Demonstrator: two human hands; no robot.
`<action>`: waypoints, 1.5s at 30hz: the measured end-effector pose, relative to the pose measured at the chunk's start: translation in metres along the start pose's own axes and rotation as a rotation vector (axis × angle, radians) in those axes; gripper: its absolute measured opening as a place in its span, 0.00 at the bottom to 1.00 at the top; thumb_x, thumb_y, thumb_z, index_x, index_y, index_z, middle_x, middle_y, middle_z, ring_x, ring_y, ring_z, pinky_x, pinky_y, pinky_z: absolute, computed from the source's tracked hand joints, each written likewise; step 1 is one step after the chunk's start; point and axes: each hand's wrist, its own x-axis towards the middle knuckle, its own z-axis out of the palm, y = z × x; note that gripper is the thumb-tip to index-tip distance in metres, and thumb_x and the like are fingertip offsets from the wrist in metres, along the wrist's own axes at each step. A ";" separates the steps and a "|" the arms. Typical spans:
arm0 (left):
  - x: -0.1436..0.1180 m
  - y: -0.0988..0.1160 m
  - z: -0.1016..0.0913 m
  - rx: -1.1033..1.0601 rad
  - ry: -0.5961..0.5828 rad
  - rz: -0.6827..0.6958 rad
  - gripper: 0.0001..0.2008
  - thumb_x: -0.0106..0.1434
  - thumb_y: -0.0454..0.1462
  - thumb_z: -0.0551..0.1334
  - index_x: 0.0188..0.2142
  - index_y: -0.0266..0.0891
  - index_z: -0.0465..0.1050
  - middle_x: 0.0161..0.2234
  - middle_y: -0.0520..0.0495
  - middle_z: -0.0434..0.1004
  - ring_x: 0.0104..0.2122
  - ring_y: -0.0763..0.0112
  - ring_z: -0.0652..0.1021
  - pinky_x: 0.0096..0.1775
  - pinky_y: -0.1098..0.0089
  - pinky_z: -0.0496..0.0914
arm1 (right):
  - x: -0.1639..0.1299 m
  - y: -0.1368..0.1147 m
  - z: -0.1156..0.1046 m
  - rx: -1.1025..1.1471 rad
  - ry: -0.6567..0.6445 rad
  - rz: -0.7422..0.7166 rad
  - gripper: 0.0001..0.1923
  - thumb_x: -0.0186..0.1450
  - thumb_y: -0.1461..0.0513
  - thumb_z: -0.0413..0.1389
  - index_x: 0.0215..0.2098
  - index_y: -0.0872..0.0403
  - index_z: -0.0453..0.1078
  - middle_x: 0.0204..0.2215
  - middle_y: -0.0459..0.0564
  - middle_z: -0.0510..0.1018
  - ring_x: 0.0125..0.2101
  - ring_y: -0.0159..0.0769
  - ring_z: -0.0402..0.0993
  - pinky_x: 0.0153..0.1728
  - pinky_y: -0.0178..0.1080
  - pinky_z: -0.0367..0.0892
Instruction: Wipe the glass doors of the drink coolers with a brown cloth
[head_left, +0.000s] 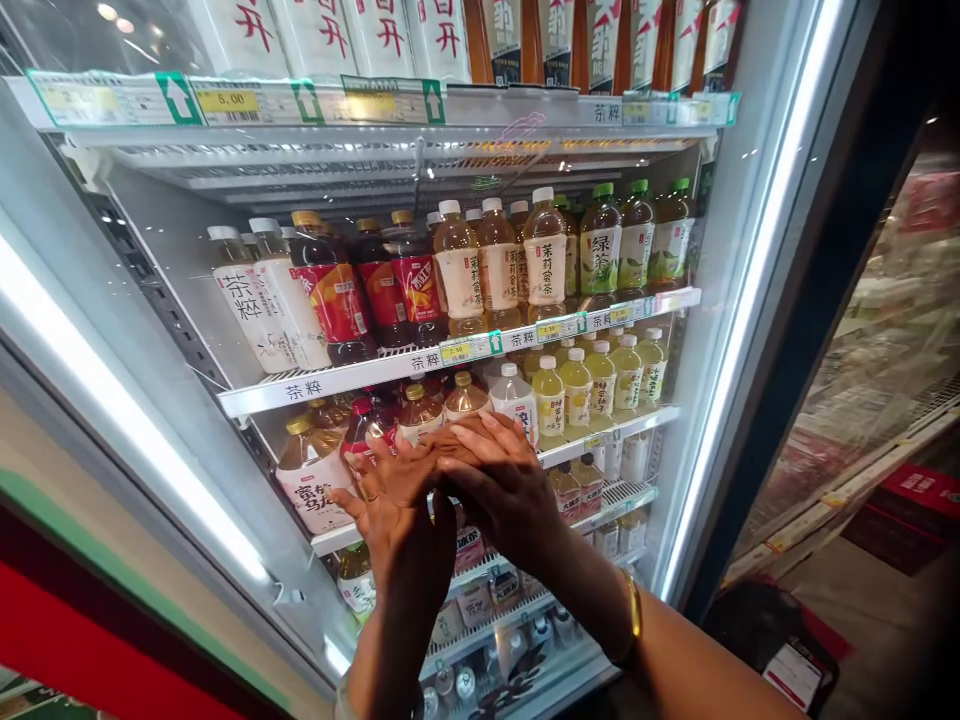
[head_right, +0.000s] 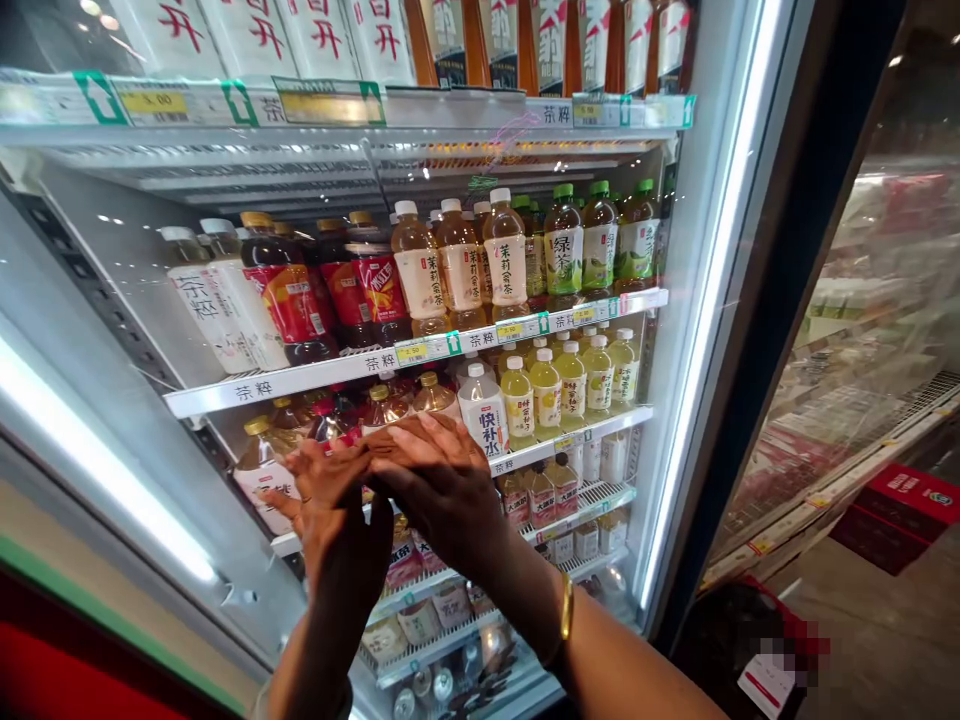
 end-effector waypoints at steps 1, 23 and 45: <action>0.001 0.006 0.001 0.029 -0.011 -0.017 0.39 0.71 0.34 0.59 0.76 0.44 0.44 0.77 0.38 0.33 0.76 0.47 0.37 0.70 0.31 0.29 | -0.005 0.009 -0.005 -0.002 0.012 0.007 0.20 0.71 0.61 0.60 0.61 0.45 0.69 0.64 0.48 0.74 0.72 0.46 0.58 0.71 0.58 0.61; 0.037 0.074 0.050 0.255 0.054 0.025 0.43 0.72 0.35 0.59 0.77 0.44 0.32 0.77 0.41 0.31 0.76 0.56 0.36 0.72 0.43 0.26 | 0.016 0.089 -0.052 0.032 0.215 0.095 0.19 0.70 0.63 0.59 0.59 0.49 0.71 0.64 0.54 0.72 0.71 0.54 0.58 0.70 0.64 0.59; 0.064 0.129 0.078 0.189 0.088 0.116 0.40 0.71 0.29 0.56 0.77 0.40 0.37 0.77 0.42 0.36 0.77 0.60 0.39 0.73 0.47 0.28 | -0.026 0.145 -0.079 -0.030 0.231 0.022 0.20 0.68 0.63 0.61 0.58 0.52 0.71 0.57 0.54 0.78 0.68 0.52 0.65 0.70 0.63 0.62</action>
